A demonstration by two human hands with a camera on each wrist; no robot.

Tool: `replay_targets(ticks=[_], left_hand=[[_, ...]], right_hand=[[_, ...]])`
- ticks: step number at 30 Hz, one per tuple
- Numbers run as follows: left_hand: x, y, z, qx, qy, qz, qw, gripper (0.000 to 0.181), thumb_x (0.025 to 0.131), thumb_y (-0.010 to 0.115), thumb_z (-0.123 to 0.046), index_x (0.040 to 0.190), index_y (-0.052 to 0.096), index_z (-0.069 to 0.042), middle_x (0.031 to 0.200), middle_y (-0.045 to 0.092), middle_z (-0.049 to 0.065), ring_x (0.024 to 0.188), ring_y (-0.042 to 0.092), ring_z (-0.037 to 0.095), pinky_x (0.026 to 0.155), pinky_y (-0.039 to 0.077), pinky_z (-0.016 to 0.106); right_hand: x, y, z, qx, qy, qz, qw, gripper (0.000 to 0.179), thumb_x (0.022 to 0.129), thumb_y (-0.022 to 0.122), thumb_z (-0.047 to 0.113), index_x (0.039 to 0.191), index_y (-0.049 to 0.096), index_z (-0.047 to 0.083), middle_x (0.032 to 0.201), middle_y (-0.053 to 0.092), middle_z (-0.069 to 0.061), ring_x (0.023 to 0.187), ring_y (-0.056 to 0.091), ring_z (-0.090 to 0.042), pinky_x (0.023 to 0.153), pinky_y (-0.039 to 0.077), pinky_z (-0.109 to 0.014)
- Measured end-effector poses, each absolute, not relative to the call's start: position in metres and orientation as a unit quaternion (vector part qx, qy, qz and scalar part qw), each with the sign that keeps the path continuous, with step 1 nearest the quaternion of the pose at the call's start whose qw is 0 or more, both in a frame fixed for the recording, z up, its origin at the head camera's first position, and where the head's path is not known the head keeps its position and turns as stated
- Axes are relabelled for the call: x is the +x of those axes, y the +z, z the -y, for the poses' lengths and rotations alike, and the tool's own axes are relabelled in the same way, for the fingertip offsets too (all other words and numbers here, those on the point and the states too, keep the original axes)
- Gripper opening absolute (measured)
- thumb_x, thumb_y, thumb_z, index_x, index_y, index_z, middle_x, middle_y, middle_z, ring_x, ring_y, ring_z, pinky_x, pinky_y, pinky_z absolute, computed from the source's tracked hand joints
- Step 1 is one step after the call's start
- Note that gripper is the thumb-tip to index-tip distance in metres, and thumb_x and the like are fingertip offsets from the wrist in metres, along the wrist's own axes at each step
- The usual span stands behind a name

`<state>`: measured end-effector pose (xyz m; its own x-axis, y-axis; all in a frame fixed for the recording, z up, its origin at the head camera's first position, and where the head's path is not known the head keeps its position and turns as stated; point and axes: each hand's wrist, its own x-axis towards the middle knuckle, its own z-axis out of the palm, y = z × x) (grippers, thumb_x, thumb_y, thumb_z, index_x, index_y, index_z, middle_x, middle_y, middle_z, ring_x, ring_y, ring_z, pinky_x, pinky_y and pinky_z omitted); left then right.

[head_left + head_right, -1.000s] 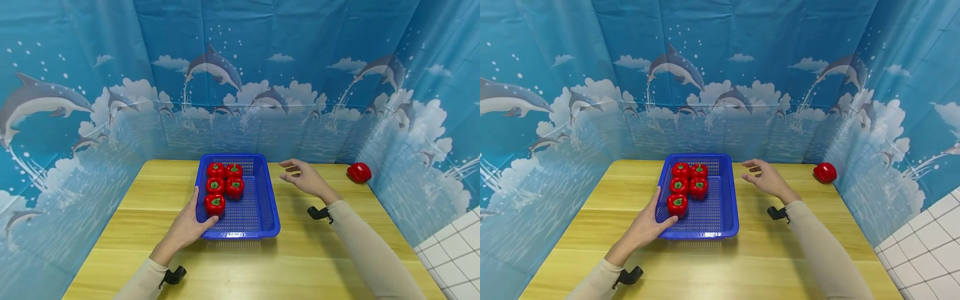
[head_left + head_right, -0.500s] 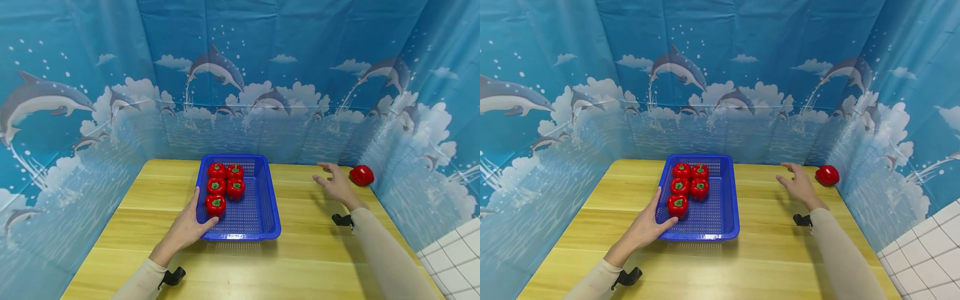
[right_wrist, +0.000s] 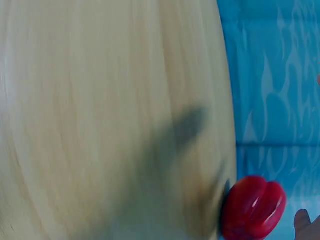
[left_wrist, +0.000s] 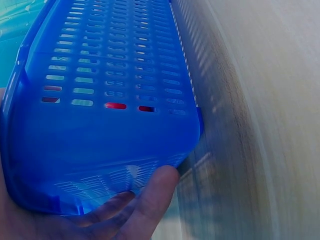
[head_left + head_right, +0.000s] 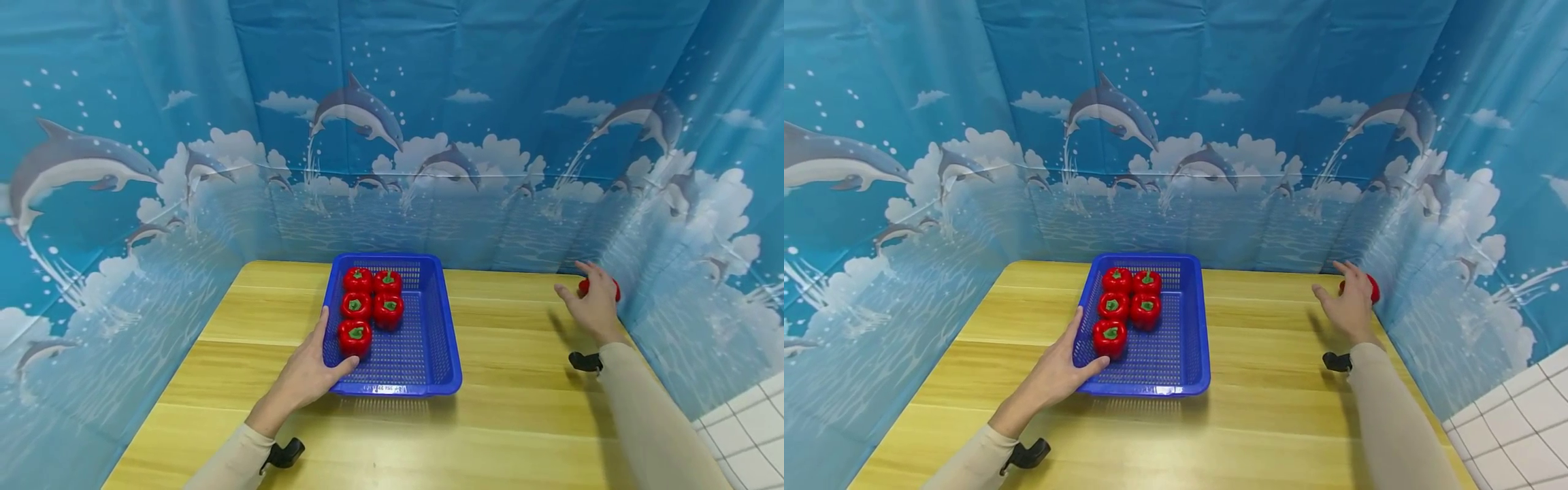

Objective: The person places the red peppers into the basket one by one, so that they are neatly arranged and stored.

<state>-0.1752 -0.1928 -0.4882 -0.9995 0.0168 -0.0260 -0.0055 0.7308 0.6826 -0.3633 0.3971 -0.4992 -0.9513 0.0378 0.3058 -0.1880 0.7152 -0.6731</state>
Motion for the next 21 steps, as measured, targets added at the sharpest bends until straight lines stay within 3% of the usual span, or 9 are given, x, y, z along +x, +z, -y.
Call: replay_targets(ticks=[1, 8, 15, 21], left_hand=[[-0.175, -0.488, 0.193, 0.003, 0.367, -0.930, 0.015, 0.128, 0.101, 0.081, -0.064, 0.190, 0.000, -0.022, 0.195, 0.023, 0.020, 0.175, 0.034, 0.056, 0.132, 0.040, 0.079], [-0.175, -0.486, 0.192, 0.001, 0.372, -0.928, 0.013, 0.127, 0.101, 0.082, -0.063, 0.190, 0.001, -0.021, 0.195, 0.023, 0.020, 0.175, 0.034, 0.056, 0.132, 0.040, 0.079], [-0.176, -0.487, 0.192, -0.001, 0.374, -0.927, 0.011, 0.126, 0.101, 0.082, -0.061, 0.190, 0.001, -0.022, 0.196, 0.021, 0.017, 0.177, 0.032, 0.054, 0.134, 0.039, 0.078], [-0.176, -0.488, 0.192, -0.006, 0.376, -0.927, 0.011, 0.126, 0.102, 0.083, -0.058, 0.190, 0.001, -0.023, 0.196, 0.021, 0.016, 0.177, 0.031, 0.053, 0.134, 0.038, 0.078]], right_hand=[[-0.364, -0.501, -0.400, 0.038, 0.376, 0.913, 0.155, 0.083, 0.119, 0.066, 0.039, 0.183, 0.029, 0.000, 0.194, 0.008, -0.031, 0.174, 0.004, -0.068, 0.129, 0.018, -0.094], [-0.369, -0.513, -0.420, 0.028, 0.360, 0.919, 0.160, 0.088, 0.118, 0.068, 0.037, 0.181, 0.026, -0.006, 0.192, 0.009, -0.036, 0.174, 0.003, -0.069, 0.131, 0.017, -0.092], [-0.372, -0.520, -0.436, 0.015, 0.347, 0.930, 0.121, 0.100, 0.115, 0.069, 0.038, 0.182, 0.012, -0.011, 0.190, -0.005, -0.040, 0.173, -0.007, -0.071, 0.132, 0.010, -0.093], [-0.378, -0.526, -0.442, 0.020, 0.329, 0.938, 0.106, 0.104, 0.113, 0.071, 0.030, 0.180, 0.004, -0.014, 0.187, -0.003, -0.046, 0.171, -0.002, -0.074, 0.133, 0.013, -0.091]])
